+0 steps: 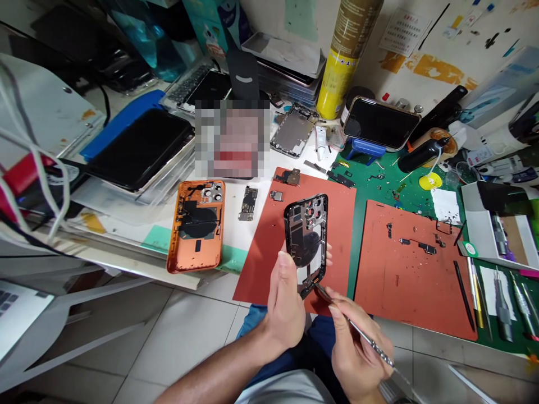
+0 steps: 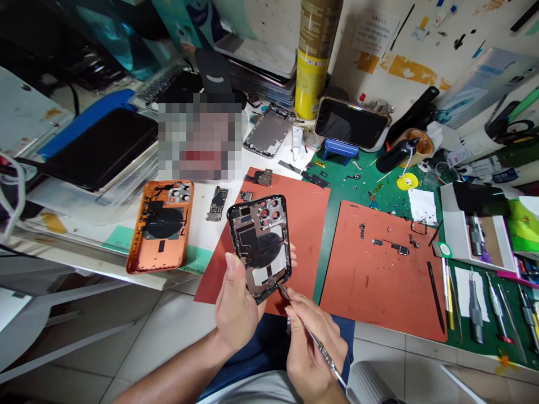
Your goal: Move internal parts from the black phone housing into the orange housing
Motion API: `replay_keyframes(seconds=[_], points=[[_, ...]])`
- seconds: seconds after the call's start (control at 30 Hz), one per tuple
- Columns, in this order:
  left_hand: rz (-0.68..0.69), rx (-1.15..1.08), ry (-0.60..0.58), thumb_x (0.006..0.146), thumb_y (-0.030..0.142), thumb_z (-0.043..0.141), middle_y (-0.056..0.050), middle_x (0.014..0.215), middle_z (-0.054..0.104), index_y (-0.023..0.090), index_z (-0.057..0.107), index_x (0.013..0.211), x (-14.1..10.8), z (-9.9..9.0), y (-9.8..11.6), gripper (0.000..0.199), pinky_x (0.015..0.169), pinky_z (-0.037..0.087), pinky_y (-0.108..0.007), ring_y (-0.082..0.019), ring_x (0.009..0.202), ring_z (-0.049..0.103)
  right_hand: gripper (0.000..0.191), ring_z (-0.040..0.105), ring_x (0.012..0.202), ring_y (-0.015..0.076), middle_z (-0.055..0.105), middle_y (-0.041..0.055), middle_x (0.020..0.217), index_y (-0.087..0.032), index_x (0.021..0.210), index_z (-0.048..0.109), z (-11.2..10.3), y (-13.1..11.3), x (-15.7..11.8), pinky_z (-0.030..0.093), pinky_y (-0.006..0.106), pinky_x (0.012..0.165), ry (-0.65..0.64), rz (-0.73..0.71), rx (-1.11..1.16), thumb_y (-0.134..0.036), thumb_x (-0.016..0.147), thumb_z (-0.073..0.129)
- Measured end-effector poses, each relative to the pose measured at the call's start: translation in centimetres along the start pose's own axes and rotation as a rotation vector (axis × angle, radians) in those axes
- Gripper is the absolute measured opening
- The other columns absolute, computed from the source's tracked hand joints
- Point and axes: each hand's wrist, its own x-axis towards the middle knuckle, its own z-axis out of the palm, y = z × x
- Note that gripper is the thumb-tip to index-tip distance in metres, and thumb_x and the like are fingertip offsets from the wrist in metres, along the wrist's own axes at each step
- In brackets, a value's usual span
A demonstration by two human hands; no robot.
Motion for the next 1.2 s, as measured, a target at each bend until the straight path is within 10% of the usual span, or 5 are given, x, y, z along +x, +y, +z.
replay_keyframes(seconds=[0.4, 1.2], points=[[-0.036, -0.006, 0.133, 0.098, 0.087, 0.054, -0.01, 0.113, 0.086, 0.022, 0.084, 0.113, 0.5, 0.5, 0.1, 0.073, 0.119, 0.058, -0.046, -0.032, 0.121, 0.079, 0.029, 0.087, 0.093, 0.022, 0.088, 0.0095, 0.108, -0.014, 0.114, 0.079, 1.7, -0.4, -0.7, 0.073, 0.029, 0.087, 0.136, -0.142, -0.094, 0.006, 0.092, 0.074], [0.023, 0.0, -0.079, 0.113, 0.071, 0.038, -0.016, 0.131, 0.081, 0.015, 0.078, 0.134, 0.0, -1.0, -1.0, 0.072, 0.114, 0.059, -0.047, -0.031, 0.121, 0.077, 0.017, 0.086, 0.086, 0.0185, 0.087, -0.001, 0.099, -0.026, 0.105, 0.081, -2.2, -0.6, 4.9, 0.071, 0.024, 0.081, -0.271, 0.11, 0.026, -0.012, 0.103, 0.071]])
